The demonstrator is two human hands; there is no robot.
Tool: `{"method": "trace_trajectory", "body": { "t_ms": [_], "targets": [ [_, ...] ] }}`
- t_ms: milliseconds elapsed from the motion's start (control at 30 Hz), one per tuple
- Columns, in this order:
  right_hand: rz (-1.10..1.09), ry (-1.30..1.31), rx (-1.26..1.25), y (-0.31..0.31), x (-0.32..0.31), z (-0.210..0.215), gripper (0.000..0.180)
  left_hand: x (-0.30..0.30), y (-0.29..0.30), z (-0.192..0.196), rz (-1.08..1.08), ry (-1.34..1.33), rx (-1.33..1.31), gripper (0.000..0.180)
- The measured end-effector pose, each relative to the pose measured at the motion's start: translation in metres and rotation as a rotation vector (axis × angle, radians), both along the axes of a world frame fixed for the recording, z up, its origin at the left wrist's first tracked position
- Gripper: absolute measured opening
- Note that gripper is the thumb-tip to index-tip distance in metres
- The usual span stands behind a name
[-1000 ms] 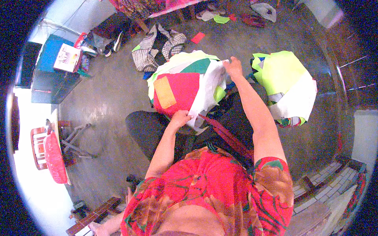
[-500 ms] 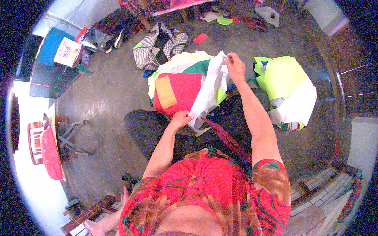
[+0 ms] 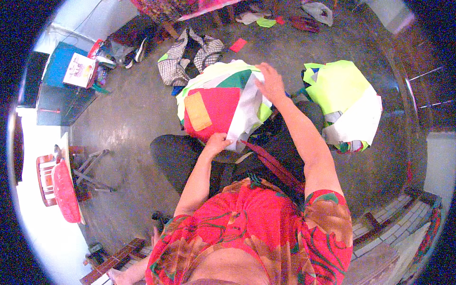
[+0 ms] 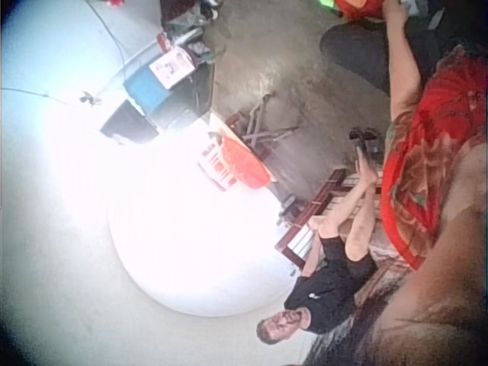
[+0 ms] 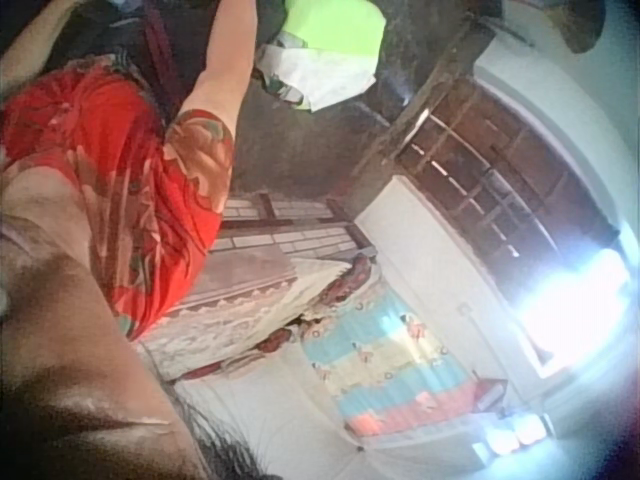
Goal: The person sits on the floor and sorts through a pile of colorful fabric pieces. They pick up individual pieces, fold them, and place them into two separate stacks on either side.
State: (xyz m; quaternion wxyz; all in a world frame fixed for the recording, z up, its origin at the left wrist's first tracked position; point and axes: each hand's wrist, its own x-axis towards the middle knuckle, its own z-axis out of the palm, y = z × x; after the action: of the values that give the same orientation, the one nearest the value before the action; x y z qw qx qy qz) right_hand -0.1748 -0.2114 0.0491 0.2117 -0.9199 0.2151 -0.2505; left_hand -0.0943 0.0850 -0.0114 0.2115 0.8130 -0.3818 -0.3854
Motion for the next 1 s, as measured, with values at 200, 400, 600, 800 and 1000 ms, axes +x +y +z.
{"method": "trace_trajectory", "body": {
  "t_ms": [200, 400, 600, 800, 1000],
  "targets": [
    [0.108, 0.575, -0.003, 0.042, 0.002, -0.012, 0.086, 0.002, 0.001, -0.003, -0.016, -0.046, 0.039, 0.033],
    [0.149, 0.597, 0.088, 0.036, 0.002, -0.018, 0.095, -0.002, -0.003, 0.000, -0.015, -0.091, 0.042, 0.034],
    [0.137, 0.551, 0.073, 0.033, -0.007, -0.011, 0.090, -0.007, -0.007, 0.018, -0.028, -0.196, 0.112, 0.038],
    [0.021, 0.217, -0.117, 0.028, -0.047, 0.048, 0.073, -0.015, -0.011, 0.035, -0.042, -0.322, 0.172, 0.046],
    [-0.290, -0.125, -0.136, 0.017, -0.145, 0.126, 0.057, -0.014, -0.009, 0.063, -0.006, -0.413, 0.263, 0.043]
  ]
}}
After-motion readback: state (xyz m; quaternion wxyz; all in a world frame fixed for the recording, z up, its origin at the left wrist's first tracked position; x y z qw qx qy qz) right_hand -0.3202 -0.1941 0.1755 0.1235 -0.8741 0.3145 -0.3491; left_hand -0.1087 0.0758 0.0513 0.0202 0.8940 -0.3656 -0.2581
